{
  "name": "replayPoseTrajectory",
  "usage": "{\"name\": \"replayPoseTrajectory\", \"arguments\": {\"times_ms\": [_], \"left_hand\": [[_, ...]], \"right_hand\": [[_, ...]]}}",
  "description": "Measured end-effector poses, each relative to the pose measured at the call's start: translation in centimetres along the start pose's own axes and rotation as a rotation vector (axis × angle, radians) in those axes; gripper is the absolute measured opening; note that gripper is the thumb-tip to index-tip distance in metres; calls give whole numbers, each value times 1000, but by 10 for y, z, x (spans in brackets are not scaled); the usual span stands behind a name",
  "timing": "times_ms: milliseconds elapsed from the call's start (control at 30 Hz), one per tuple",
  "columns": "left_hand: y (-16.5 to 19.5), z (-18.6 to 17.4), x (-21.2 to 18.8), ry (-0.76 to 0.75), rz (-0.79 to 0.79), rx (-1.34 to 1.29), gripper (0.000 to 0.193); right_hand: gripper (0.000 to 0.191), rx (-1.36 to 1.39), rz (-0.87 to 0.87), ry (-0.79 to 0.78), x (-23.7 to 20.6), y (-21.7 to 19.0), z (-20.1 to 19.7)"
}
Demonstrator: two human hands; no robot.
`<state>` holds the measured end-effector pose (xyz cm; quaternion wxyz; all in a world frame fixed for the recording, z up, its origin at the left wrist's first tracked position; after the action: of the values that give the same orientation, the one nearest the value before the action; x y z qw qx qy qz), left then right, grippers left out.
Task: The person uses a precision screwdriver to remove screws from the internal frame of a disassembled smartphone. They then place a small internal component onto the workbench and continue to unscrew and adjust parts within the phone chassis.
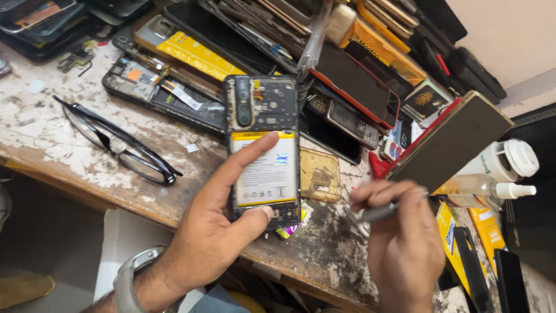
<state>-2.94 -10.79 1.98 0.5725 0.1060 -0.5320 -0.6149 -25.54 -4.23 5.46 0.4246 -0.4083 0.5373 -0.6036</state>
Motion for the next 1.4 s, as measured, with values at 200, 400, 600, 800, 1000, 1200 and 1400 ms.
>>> {"name": "replayPoseTrajectory", "arguments": {"times_ms": [200,400,600,800,1000,1200,1400], "left_hand": [[-1,-7,-2,106,12,108,67],[-2,-12,0,190,-7,122,54],[-4,-11,2,194,-25,99,56],[-10,-10,3,192,-63,72,54],[-10,-13,3,192,-61,170,47],[5,-10,5,172,40,340,33],[3,-9,1,172,-29,298,24]], "right_hand": [[42,98,18,33,32,1,-16],[31,-312,-33,70,41,3,7],[34,-599,-148,49,30,5,22],[33,-663,-135,38,32,9,27],[32,-472,-164,129,13,-21,20],[37,-312,-266,193,-23,-49,30],[35,-253,-256,210,-34,-37,53]]}}
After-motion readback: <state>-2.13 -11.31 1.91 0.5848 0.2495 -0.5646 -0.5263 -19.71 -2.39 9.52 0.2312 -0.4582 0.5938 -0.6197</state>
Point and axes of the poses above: each hand's wrist, its own x-axis towards the middle knuckle, its own z-axis out of the palm, y = z × x, the point moved 10 cm from there along x, towards the middle knuckle, and after that the axes turned 13 degrees about z, right-handed, at the moved point
